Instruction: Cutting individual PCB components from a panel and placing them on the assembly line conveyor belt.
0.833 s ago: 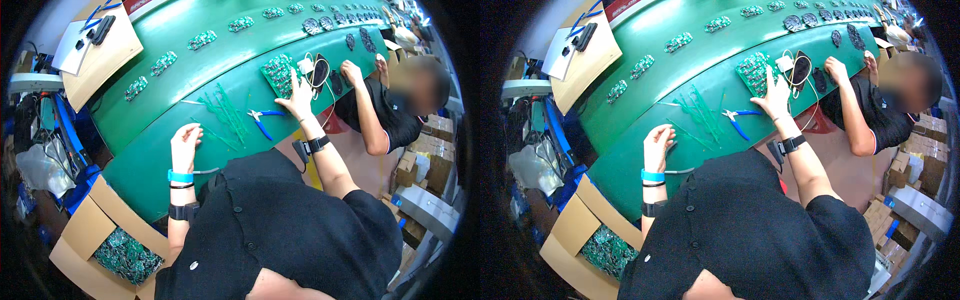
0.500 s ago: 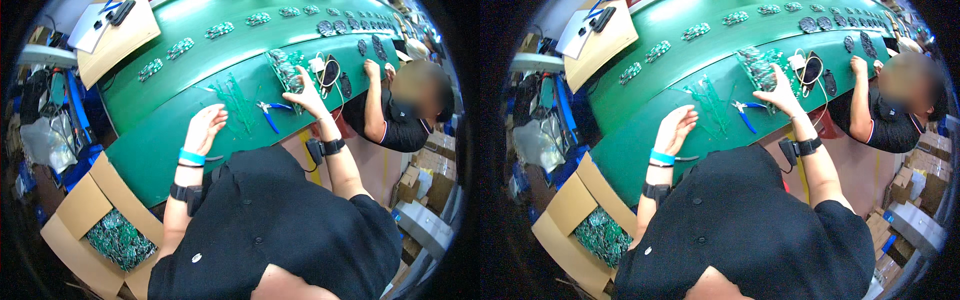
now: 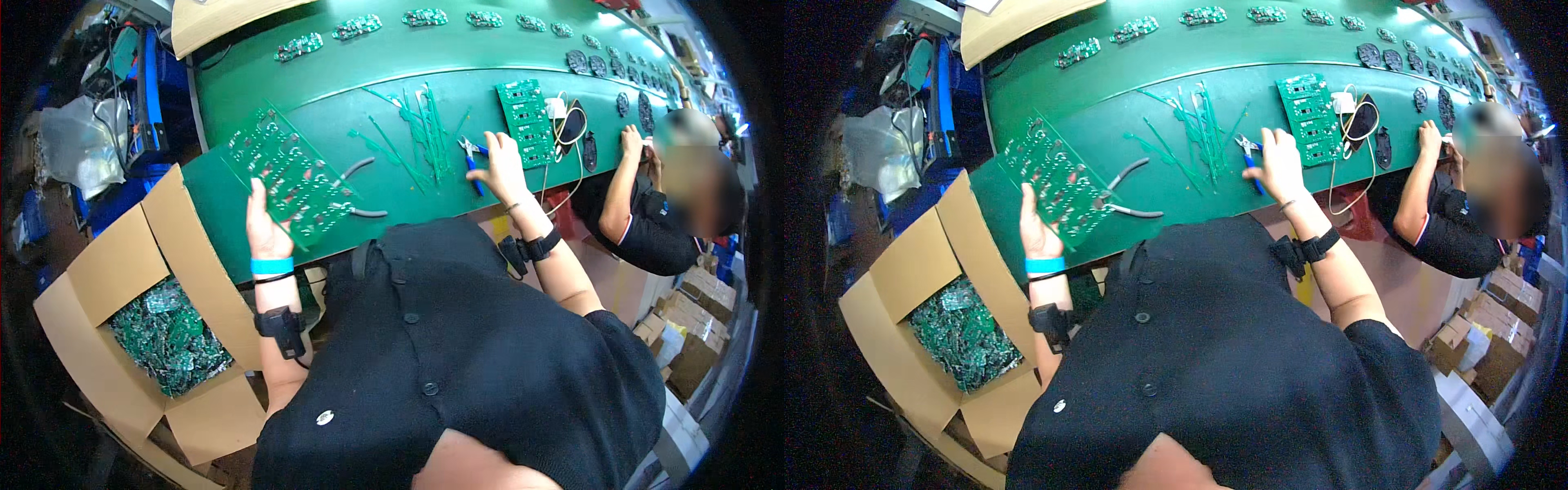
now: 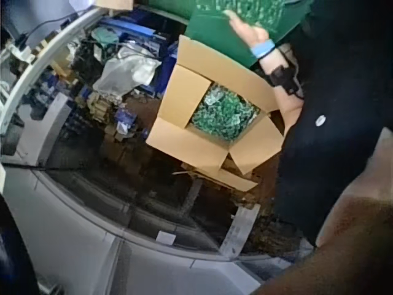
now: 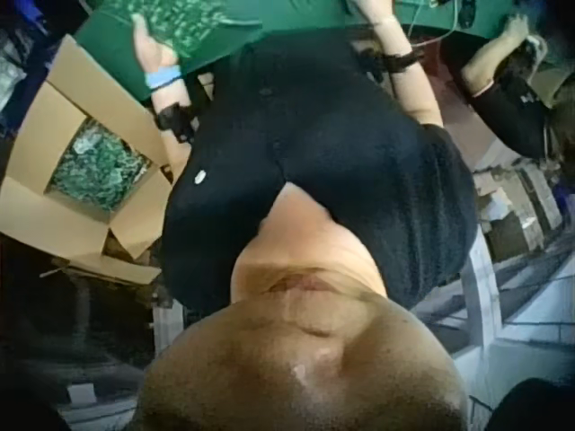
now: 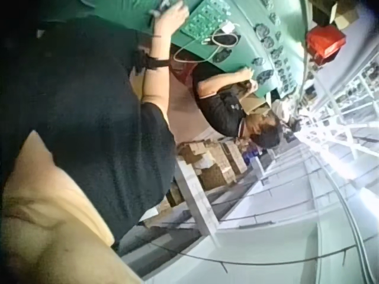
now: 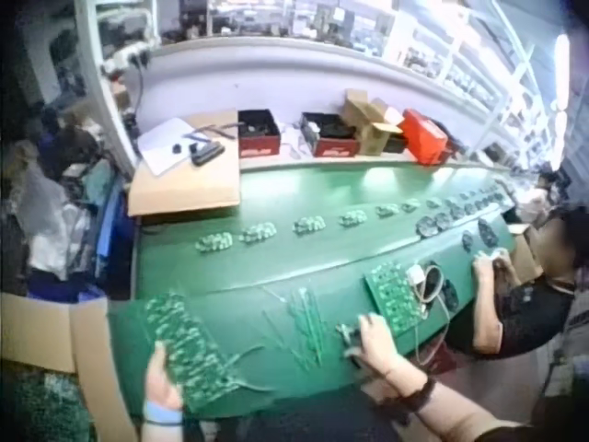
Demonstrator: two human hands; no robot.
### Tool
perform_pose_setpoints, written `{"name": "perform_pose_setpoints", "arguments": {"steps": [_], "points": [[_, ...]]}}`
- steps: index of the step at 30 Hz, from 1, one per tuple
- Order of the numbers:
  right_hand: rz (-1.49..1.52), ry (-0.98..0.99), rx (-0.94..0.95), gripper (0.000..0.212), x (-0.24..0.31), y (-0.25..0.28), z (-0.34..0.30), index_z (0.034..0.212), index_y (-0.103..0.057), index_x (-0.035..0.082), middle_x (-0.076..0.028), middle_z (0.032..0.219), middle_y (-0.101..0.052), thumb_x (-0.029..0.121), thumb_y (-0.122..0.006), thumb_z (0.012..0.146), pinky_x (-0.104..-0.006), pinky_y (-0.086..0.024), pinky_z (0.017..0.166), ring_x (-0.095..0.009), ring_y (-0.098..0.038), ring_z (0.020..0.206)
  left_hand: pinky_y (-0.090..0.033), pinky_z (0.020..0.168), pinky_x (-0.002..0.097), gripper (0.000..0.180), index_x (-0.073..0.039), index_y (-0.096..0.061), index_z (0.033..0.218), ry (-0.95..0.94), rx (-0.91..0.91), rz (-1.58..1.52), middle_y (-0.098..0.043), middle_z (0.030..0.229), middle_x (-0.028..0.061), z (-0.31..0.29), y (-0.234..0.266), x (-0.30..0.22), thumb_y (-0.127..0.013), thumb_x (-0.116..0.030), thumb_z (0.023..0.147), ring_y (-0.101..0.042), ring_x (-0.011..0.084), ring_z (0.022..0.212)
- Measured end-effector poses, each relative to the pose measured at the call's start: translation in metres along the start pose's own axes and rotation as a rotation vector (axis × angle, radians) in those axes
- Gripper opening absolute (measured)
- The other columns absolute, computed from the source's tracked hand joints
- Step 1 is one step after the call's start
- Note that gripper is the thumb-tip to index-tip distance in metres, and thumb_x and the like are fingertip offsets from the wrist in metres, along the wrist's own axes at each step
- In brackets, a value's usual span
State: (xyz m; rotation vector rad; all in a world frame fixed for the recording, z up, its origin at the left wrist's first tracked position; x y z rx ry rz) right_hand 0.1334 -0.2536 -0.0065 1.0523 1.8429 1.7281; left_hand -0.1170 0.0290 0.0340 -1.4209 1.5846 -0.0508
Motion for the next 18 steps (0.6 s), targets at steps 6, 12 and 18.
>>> {"name": "perform_pose_setpoints", "arguments": {"steps": [6,12,18], "points": [[-0.015,-0.089,-0.046,0.076,-0.02,-0.031,-0.02,0.119,-0.047,0.005,-0.017,0.108,-0.05,0.031,-0.079,0.055,-0.0419,-0.043,0.085,-0.033,-0.05,0.1,-0.052,0.075,0.0414,0.044,-0.009,-0.051,0.118,-0.038,-0.214,0.082,-0.059,0.107,0.0095,-0.004,0.001,0.018,-0.045,-0.043,0.091,-0.059,0.0241,0.094],[1.083,-0.234,0.066,0.037,0.002,0.006,-0.017,0.107,-0.055,-0.001,-0.011,0.1,-0.06,0.009,-0.058,0.072,-0.0287,-0.045,0.076,-0.015,-0.057,0.085,-0.048,0.086,0.0463,0.049,-0.005,-0.045,0.125,0.144,0.267,-0.255,-0.054,0.12,0.0139,-0.013,-0.034,0.028,-0.038,-0.042,0.094,-0.056,0.0285,0.103],[0.336,0.517,-0.326,0.052,0.125,0.113,-0.012,0.114,-0.056,0.006,-0.012,0.102,-0.058,0.022,-0.063,0.064,-0.0377,-0.042,0.079,-0.029,-0.053,0.089,-0.05,0.088,0.0416,0.045,-0.005,-0.028,0.134,0.056,0.398,0.015,-0.048,0.125,0.0163,-0.025,-0.064,0.022,-0.03,-0.032,0.098,-0.054,0.0281,0.11]]}}
Point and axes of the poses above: each hand's wrist, its own z-axis towards the middle knuckle, its own y-axis out of the back of the hand, x = y × z, the point moved 2 cm from there along z, towards the middle knuckle
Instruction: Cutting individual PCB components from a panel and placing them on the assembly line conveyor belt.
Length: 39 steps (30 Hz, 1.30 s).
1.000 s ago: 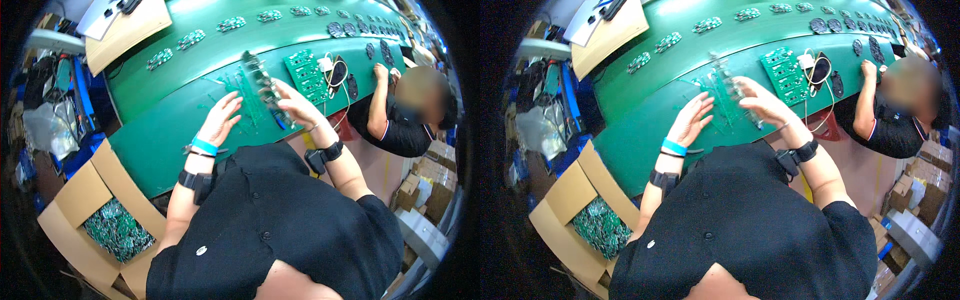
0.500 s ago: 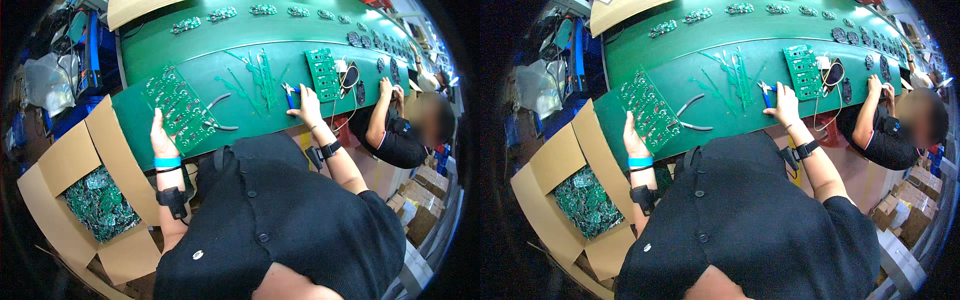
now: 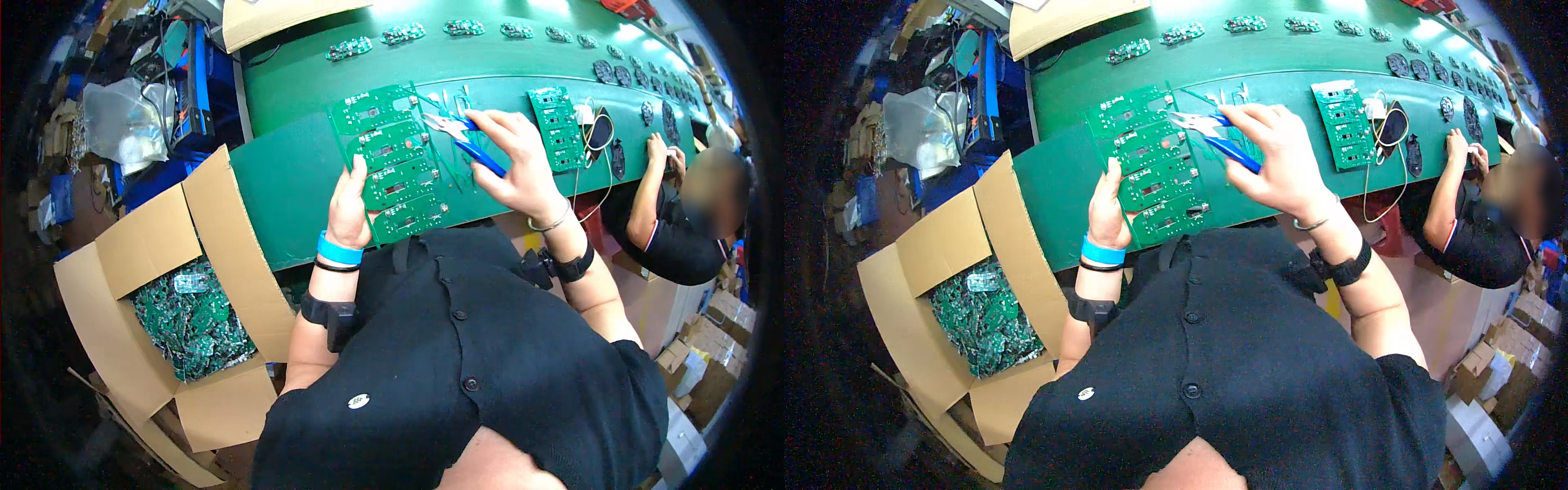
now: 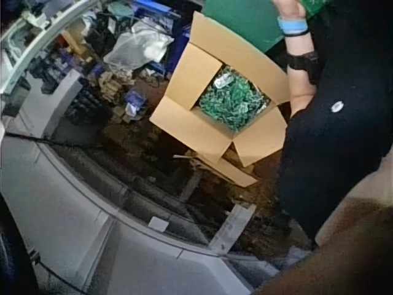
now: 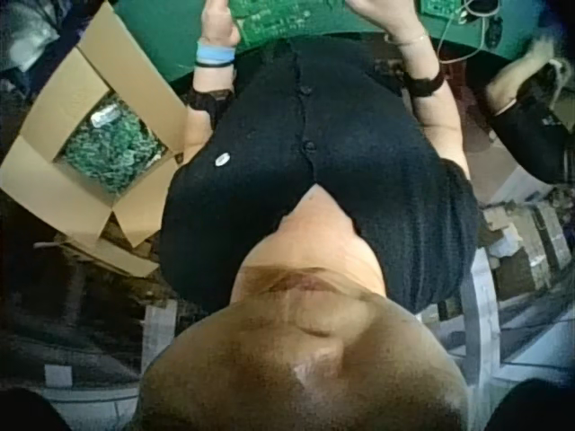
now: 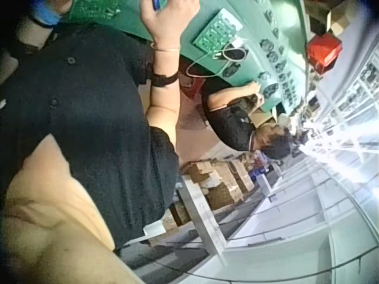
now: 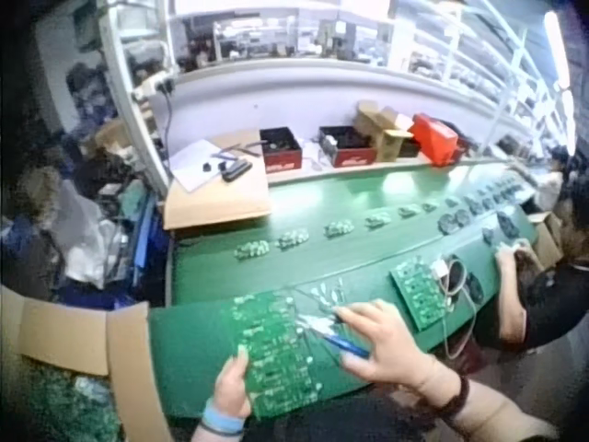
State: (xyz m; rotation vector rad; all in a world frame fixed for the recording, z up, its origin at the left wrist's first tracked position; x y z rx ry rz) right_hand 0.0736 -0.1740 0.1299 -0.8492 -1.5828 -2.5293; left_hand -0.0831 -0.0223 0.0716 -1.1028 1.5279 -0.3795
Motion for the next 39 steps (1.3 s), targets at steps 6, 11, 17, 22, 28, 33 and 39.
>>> {"name": "perform_pose_setpoints", "arguments": {"steps": [6,11,17,22,28,33,39], "points": [[-0.155,0.068,-0.02,0.051,0.019,-0.004,0.022,0.112,-0.056,0.007,-0.009,0.098,-0.056,0.025,-0.066,0.065,-0.037,-0.041,0.076,-0.027,-0.051,0.084,-0.051,0.086,0.04,0.045,-0.005,-0.028,0.134,-0.005,0.035,0.051,-0.047,0.125,0.0158,-0.008,-0.01,-0.003,-0.031,-0.032,0.098,-0.055,0.0266,0.108],[-0.201,0.116,-0.026,0.052,0.023,0.002,0.023,0.113,-0.056,0.007,-0.008,0.099,-0.056,0.026,-0.067,0.065,-0.0373,-0.041,0.076,-0.026,-0.051,0.084,-0.051,0.085,0.0395,0.045,-0.006,-0.028,0.134,0.001,0.062,0.071,-0.048,0.125,0.0156,-0.011,-0.014,-0.002,-0.031,-0.032,0.098,-0.056,0.0261,0.107],[-0.211,0.139,-0.009,0.053,0.021,0.005,0.022,0.113,-0.056,0.007,-0.008,0.099,-0.056,0.027,-0.067,0.065,-0.0371,-0.041,0.075,-0.026,-0.051,0.084,-0.052,0.084,0.0405,0.046,-0.005,-0.029,0.133,-0.056,0.002,0.229,-0.049,0.123,0.0162,-0.015,-0.02,-0.003,-0.03,-0.034,0.098,-0.056,0.0277,0.106],[-0.161,0.112,0.008,0.053,0.017,0.005,0.019,0.114,-0.056,0.007,-0.008,0.099,-0.056,0.027,-0.066,0.066,-0.0368,-0.042,0.073,-0.026,-0.051,0.084,-0.046,0.089,0.0323,0.042,-0.005,-0.034,0.133,-0.09,-0.013,0.288,-0.051,0.122,0.0119,-0.016,-0.02,-0.005,-0.035,-0.028,0.098,-0.053,0.0192,0.108],[-0.217,0.131,-0.003,0.053,0.016,0.005,0.017,0.114,-0.055,0.007,-0.008,0.098,-0.056,0.028,-0.066,0.066,-0.0368,-0.042,0.074,-0.027,-0.051,0.085,-0.045,0.09,0.0321,0.043,-0.004,-0.032,0.134,-0.109,0.005,0.336,-0.05,0.123,0.0115,-0.015,-0.023,-0.006,-0.035,-0.027,0.098,-0.052,0.019,0.109],[-0.231,0.122,0.034,0.053,0.014,0.004,0.017,0.114,-0.055,0.007,-0.008,0.098,-0.056,0.026,-0.066,0.066,-0.037,-0.043,0.075,-0.027,-0.051,0.086,-0.045,0.09,0.0321,0.043,-0.004,-0.032,0.134,-0.121,-0.024,0.396,-0.05,0.123,0.0114,-0.013,-0.021,-0.004,-0.035,-0.026,0.098,-0.052,0.0188,0.109],[-0.17,0.097,0.042,0.054,0.01,-0.001,0.016,0.115,-0.054,0.007,-0.009,0.1,-0.055,0.026,-0.067,0.066,-0.0368,-0.042,0.076,-0.027,-0.052,0.087,-0.046,0.089,0.0323,0.043,-0.004,-0.032,0.134,-0.08,-0.046,0.315,-0.05,0.123,0.0115,-0.013,-0.024,-0.005,-0.035,-0.027,0.098,-0.053,0.0189,0.109]]}}
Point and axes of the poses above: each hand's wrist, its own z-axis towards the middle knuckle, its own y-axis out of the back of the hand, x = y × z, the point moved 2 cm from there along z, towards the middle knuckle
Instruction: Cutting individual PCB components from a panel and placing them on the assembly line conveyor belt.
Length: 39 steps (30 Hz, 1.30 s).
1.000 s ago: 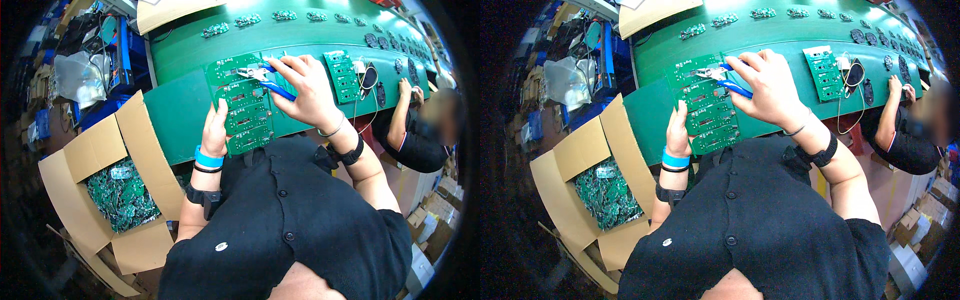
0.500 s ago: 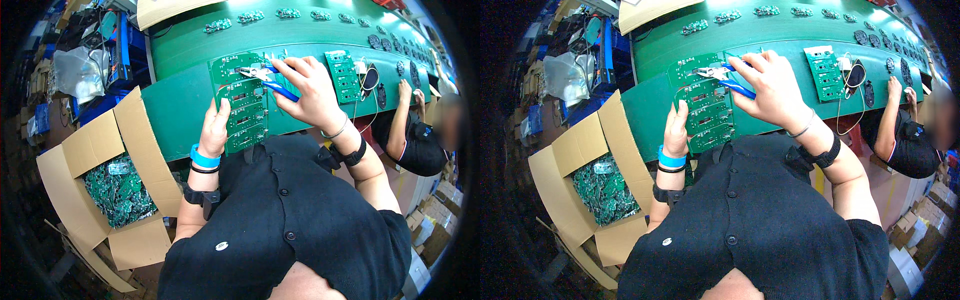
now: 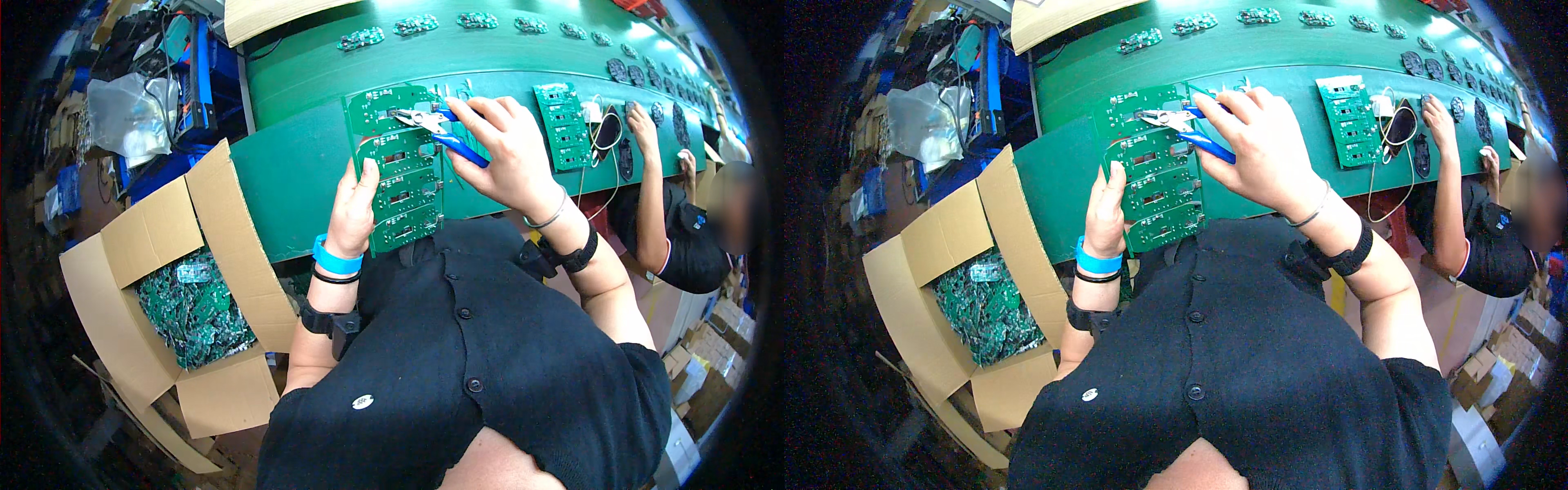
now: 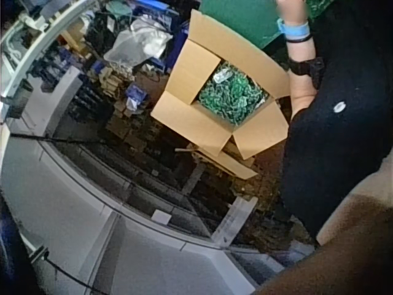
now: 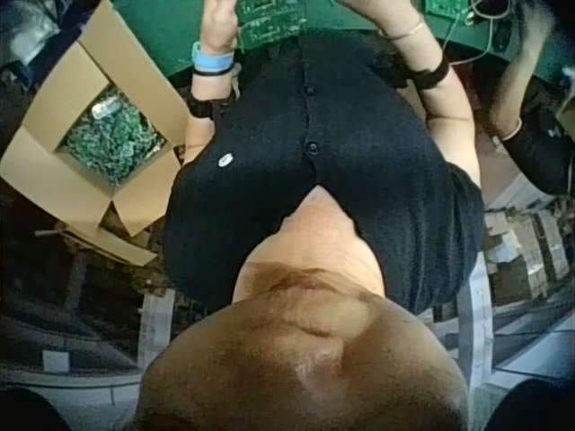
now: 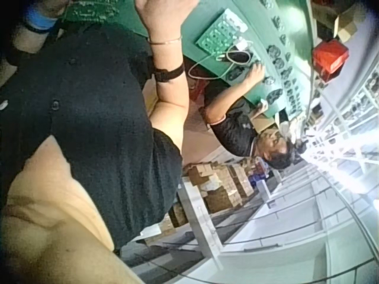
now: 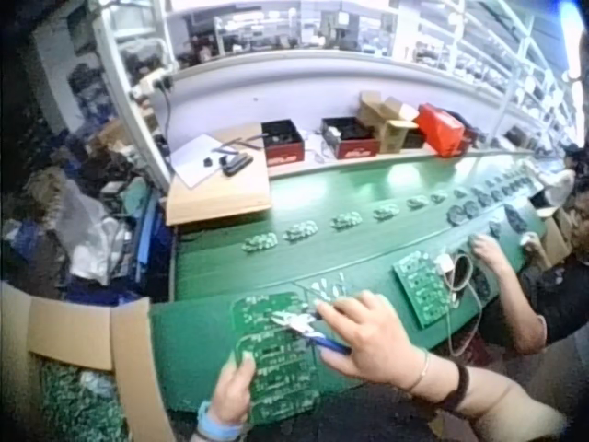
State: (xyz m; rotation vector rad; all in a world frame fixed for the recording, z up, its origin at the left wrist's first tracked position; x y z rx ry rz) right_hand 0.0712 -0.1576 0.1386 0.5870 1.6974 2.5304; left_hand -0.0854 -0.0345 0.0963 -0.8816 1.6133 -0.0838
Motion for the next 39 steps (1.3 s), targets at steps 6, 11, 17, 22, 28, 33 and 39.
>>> {"name": "perform_pose_setpoints", "arguments": {"steps": [6,11,17,22,28,33,39], "points": [[-0.091,0.037,-0.024,0.056,0.002,0.005,0.002,0.117,-0.053,0.008,-0.008,0.102,-0.055,0.026,-0.068,0.066,-0.0368,-0.042,0.077,-0.026,-0.051,0.089,-0.047,0.088,0.0316,0.042,-0.004,-0.033,0.133,-0.018,0.014,-0.021,-0.051,0.122,0.0115,0.0,-0.002,-0.001,-0.035,-0.027,0.098,-0.054,0.0187,0.107],[-0.121,0.064,-0.021,0.055,0.002,0.006,0.002,0.117,-0.053,0.008,-0.008,0.101,-0.055,0.026,-0.068,0.066,-0.0366,-0.043,0.075,-0.026,-0.051,0.087,-0.047,0.087,0.031,0.042,-0.004,-0.034,0.133,-0.022,0.006,-0.003,-0.051,0.121,0.0114,0.0,-0.001,0.0,-0.035,-0.027,0.098,-0.055,0.0182,0.106],[0.013,0.049,-0.051,0.047,-0.001,0.003,0.003,0.112,-0.057,0.007,-0.009,0.095,-0.057,0.021,-0.068,0.068,-0.0351,-0.045,0.071,-0.026,-0.052,0.079,-0.048,0.087,0.0333,0.042,-0.004,-0.034,0.132,0.007,-0.006,-0.013,-0.051,0.121,0.0124,0.0,0.006,0.0,-0.034,-0.028,0.098,-0.054,0.0197,0.107],[0.151,-0.003,-0.02,0.045,-0.009,0.006,-0.008,0.11,-0.058,0.006,-0.009,0.093,-0.058,0.021,-0.068,0.069,-0.0353,-0.045,0.071,-0.026,-0.053,0.078,-0.047,0.089,0.0501,0.055,-0.006,-0.028,0.137,0.09,0.168,-0.747,-0.043,0.131,0.0166,0.001,0.019,0.009,-0.028,-0.042,0.096,-0.049,0.0335,0.115],[0.125,-0.024,0.053,0.045,-0.004,-0.006,-0.016,0.108,-0.058,0.005,-0.009,0.094,-0.057,0.023,-0.067,0.068,-0.0352,-0.045,0.073,-0.025,-0.052,0.08,-0.055,0.074,0.0472,0.056,-0.007,-0.026,0.138,0.034,0.251,-0.904,-0.018,0.143,0.0247,0.007,0.015,0.01,-0.038,-0.039,0.094,-0.052,0.0471,0.104],[0.097,-0.039,0.113,0.048,0.0,-0.004,-0.015,0.114,-0.057,0.005,-0.01,0.097,-0.057,0.016,-0.068,0.069,-0.0356,-0.043,0.075,-0.026,-0.052,0.083,-0.055,0.075,0.0474,0.057,-0.006,-0.026,0.138,0.042,0.248,-0.928,-0.017,0.142,0.0266,0.008,0.013,0.011,-0.038,-0.039,0.094,-0.053,0.0459,0.104],[0.188,-0.11,-0.062,0.047,-0.015,0.007,-0.021,0.113,-0.055,0.004,-0.015,0.104,-0.056,0.02,-0.066,0.07,-0.0388,-0.041,0.081,-0.031,-0.052,0.094,-0.045,0.089,0.0535,0.058,-0.007,-0.022,0.14,0.016,0.209,-0.777,-0.026,0.141,0.0222,0.008,0.016,0.006,-0.029,-0.044,0.095,-0.045,0.0442,0.115]]}}
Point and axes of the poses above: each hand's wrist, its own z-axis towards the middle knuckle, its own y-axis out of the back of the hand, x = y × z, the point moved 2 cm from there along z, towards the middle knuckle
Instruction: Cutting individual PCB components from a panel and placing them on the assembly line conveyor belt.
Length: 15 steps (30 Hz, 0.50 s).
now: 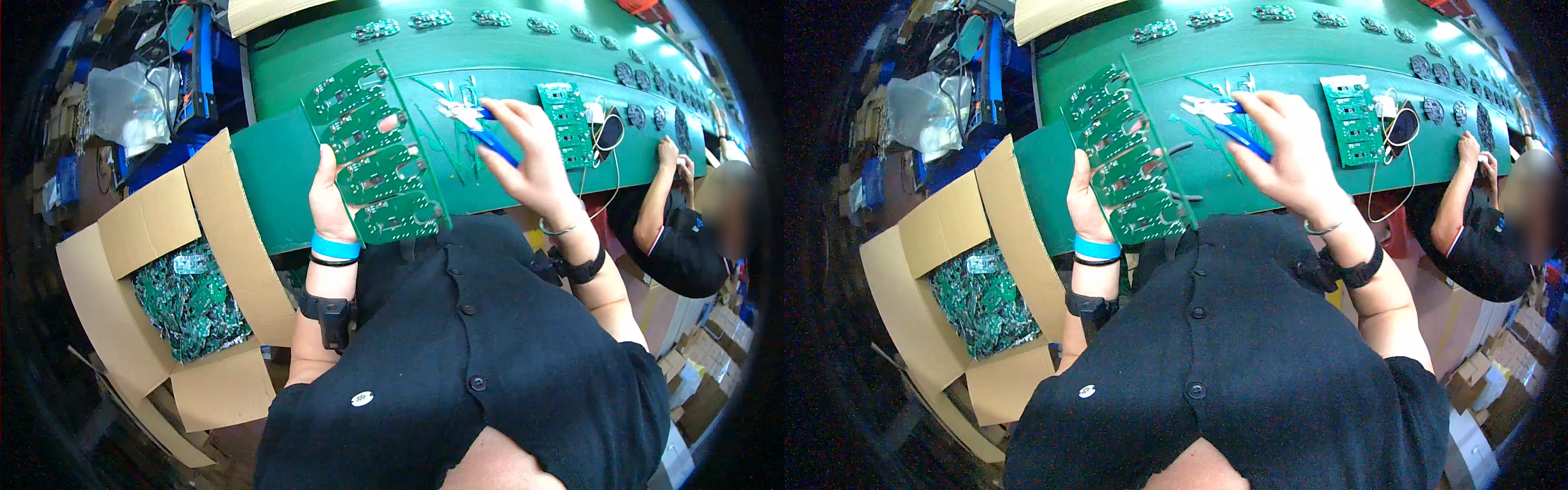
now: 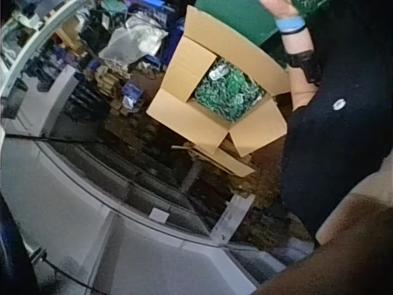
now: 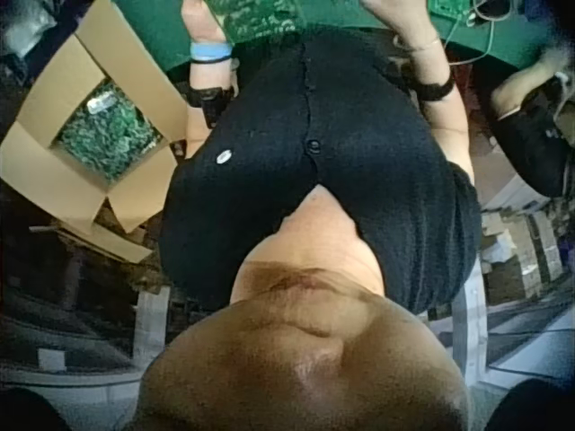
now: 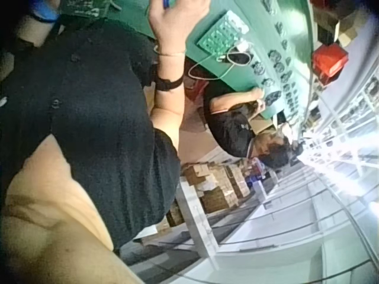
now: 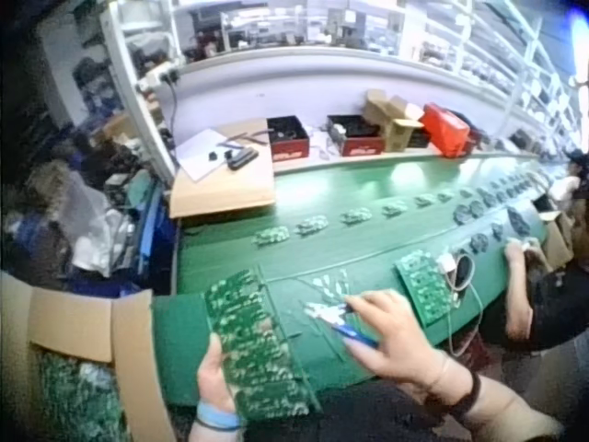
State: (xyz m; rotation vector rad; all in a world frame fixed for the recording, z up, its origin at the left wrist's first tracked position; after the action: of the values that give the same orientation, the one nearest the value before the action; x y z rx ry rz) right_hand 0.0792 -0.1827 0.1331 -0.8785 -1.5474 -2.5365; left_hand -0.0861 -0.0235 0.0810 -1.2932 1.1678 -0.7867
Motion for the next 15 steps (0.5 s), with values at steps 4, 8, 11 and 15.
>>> {"name": "perform_pose_setpoints", "arguments": {"steps": [4,8,11,15], "points": [[-0.052,0.094,0.077,0.047,0.019,0.011,0.007,0.112,-0.056,0.005,-0.012,0.1,-0.056,0.021,-0.066,0.068,-0.0373,-0.041,0.079,-0.028,-0.052,0.089,-0.043,0.093,0.0516,0.058,-0.006,-0.026,0.138,-0.016,-0.164,0.317,-0.039,0.135,0.0185,0.001,-0.006,0.001,-0.023,-0.045,0.096,-0.046,0.0353,0.117],[-0.154,0.162,0.107,0.051,0.035,-0.001,0.015,0.114,-0.055,0.007,-0.009,0.102,-0.055,0.022,-0.067,0.067,-0.0383,-0.04,0.08,-0.027,-0.051,0.09,-0.048,0.088,0.0432,0.051,-0.002,-0.036,0.131,-0.051,-0.226,0.442,-0.049,0.123,0.0163,0.002,-0.013,0.006,-0.025,-0.039,0.097,-0.054,0.0289,0.109],[-0.193,0.16,0.127,0.055,0.039,-0.002,0.017,0.118,-0.054,0.008,-0.01,0.104,-0.055,0.022,-0.067,0.067,-0.0385,-0.04,0.082,-0.028,-0.051,0.093,-0.053,0.083,0.0374,0.044,-0.002,-0.038,0.128,-0.088,-0.226,0.479,-0.053,0.118,0.0142,0.001,-0.018,0.006,-0.028,-0.034,0.098,-0.059,0.0241,0.102],[-0.236,0.174,0.142,0.055,0.042,-0.002,0.018,0.119,-0.053,0.009,-0.01,0.104,-0.054,0.022,-0.067,0.067,-0.038,-0.04,0.082,-0.028,-0.051,0.093,-0.05,0.086,0.04,0.044,-0.003,-0.035,0.129,-0.103,-0.245,0.582,-0.05,0.121,0.0156,-0.001,-0.022,0.005,-0.024,-0.033,0.099,-0.056,0.0271,0.106]]}}
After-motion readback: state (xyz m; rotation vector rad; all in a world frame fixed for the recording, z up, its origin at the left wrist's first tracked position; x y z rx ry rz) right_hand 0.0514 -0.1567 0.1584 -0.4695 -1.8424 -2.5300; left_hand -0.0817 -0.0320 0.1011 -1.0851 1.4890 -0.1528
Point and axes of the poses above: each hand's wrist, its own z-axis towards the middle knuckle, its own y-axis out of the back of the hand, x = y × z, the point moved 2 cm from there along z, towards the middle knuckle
